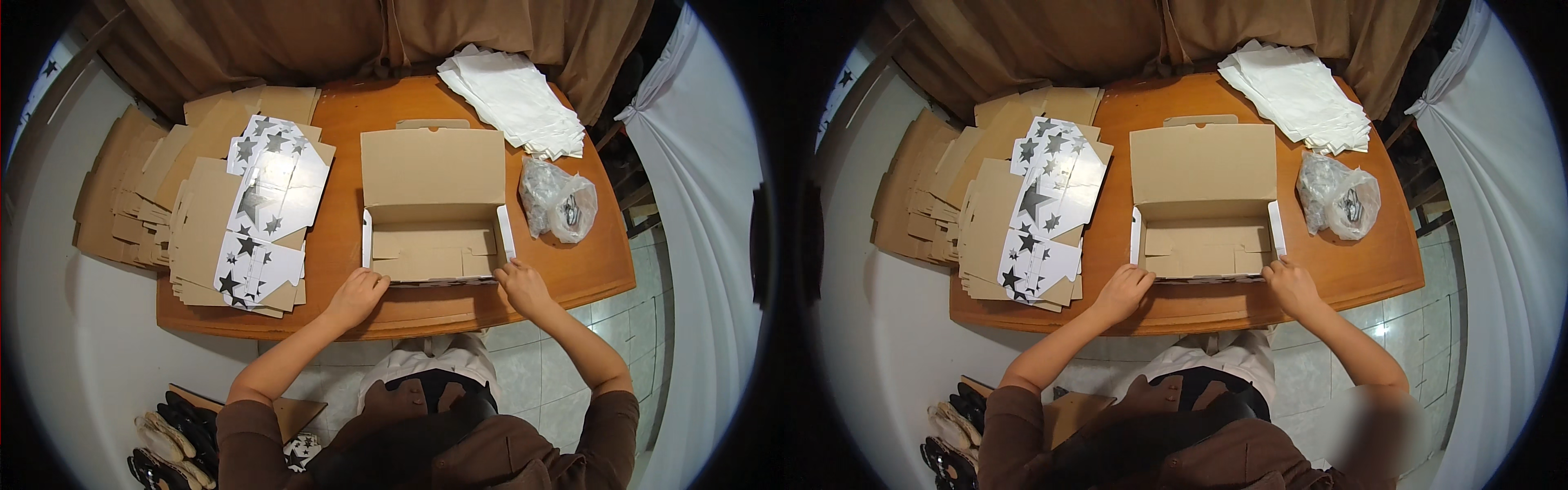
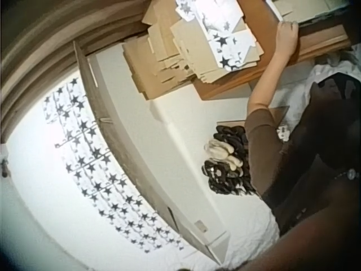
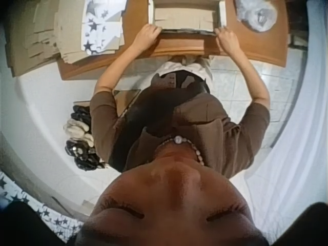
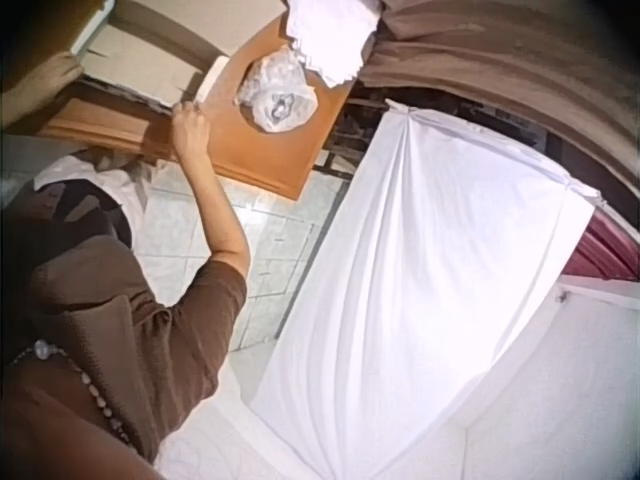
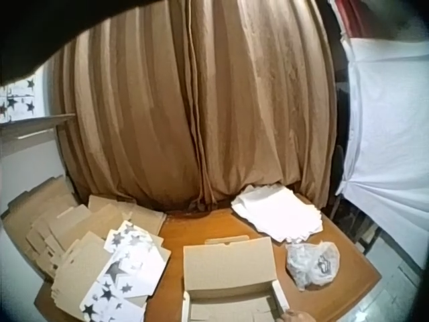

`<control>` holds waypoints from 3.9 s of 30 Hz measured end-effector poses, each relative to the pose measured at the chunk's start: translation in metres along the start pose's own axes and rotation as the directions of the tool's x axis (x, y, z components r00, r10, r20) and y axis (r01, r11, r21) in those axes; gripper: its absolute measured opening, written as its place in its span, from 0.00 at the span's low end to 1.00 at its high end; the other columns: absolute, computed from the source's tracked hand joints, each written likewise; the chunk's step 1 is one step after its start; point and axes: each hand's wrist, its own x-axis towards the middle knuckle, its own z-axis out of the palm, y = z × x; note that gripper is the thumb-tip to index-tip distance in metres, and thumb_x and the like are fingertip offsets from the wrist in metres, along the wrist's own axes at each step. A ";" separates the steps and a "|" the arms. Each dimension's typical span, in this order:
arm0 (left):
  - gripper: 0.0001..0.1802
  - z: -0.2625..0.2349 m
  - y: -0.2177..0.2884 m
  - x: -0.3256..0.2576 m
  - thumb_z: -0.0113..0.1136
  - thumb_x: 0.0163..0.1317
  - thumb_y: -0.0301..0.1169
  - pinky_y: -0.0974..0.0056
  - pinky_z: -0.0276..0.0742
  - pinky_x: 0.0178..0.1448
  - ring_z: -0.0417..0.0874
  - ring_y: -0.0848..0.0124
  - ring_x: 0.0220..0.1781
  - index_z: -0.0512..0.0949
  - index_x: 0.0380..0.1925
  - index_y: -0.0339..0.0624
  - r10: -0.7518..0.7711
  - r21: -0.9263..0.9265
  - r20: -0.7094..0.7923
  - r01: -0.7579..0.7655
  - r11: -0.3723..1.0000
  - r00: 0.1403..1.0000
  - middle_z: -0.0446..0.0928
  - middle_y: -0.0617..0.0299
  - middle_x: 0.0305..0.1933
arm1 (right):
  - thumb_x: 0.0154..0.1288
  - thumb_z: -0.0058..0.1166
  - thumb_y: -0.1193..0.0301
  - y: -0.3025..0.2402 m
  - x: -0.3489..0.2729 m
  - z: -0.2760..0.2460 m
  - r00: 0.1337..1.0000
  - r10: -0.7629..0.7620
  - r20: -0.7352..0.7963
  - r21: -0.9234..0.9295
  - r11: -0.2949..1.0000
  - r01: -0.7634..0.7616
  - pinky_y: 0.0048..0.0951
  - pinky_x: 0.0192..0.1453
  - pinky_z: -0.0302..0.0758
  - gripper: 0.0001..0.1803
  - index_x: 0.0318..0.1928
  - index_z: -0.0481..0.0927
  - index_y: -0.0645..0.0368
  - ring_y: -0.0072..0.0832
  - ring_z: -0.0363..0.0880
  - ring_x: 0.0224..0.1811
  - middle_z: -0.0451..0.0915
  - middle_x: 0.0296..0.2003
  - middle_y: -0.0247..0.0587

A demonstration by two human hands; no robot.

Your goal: Fold flat cardboard into shoe boxes, place tissue paper inside, and stack them on a shelf.

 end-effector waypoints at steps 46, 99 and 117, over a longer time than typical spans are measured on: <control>0.07 0.209 -0.019 0.497 0.60 0.51 0.33 0.57 0.72 0.42 0.78 0.61 0.37 0.77 0.27 0.42 -0.416 0.127 -0.101 0.426 0.896 0.904 0.76 0.58 0.32 | 0.53 0.57 0.73 0.397 0.181 0.063 0.896 0.063 -0.441 0.287 0.955 0.074 0.38 0.51 0.69 0.07 0.34 0.81 0.58 0.38 0.74 0.43 0.77 0.36 0.40; 0.06 0.000 0.078 0.116 0.56 0.49 0.30 0.66 0.68 0.39 0.76 0.71 0.31 0.75 0.30 0.46 0.027 0.109 -0.382 0.016 0.994 0.924 0.73 0.67 0.26 | 0.48 0.53 0.81 0.064 0.113 -0.036 0.905 -0.283 -0.318 0.215 0.908 0.359 0.57 0.71 0.49 0.12 0.32 0.78 0.50 0.32 0.69 0.60 0.80 0.43 0.26; 0.18 0.025 0.035 0.125 0.55 0.60 0.37 0.50 0.60 0.66 0.66 0.61 0.66 0.74 0.50 0.45 -0.040 -0.049 -0.172 0.032 0.998 0.984 0.67 0.57 0.63 | 0.50 0.49 0.83 0.081 0.079 -0.060 0.996 -0.056 -0.067 0.018 0.998 0.058 0.54 0.72 0.49 0.24 0.48 0.79 0.48 0.40 0.56 0.69 0.69 0.60 0.39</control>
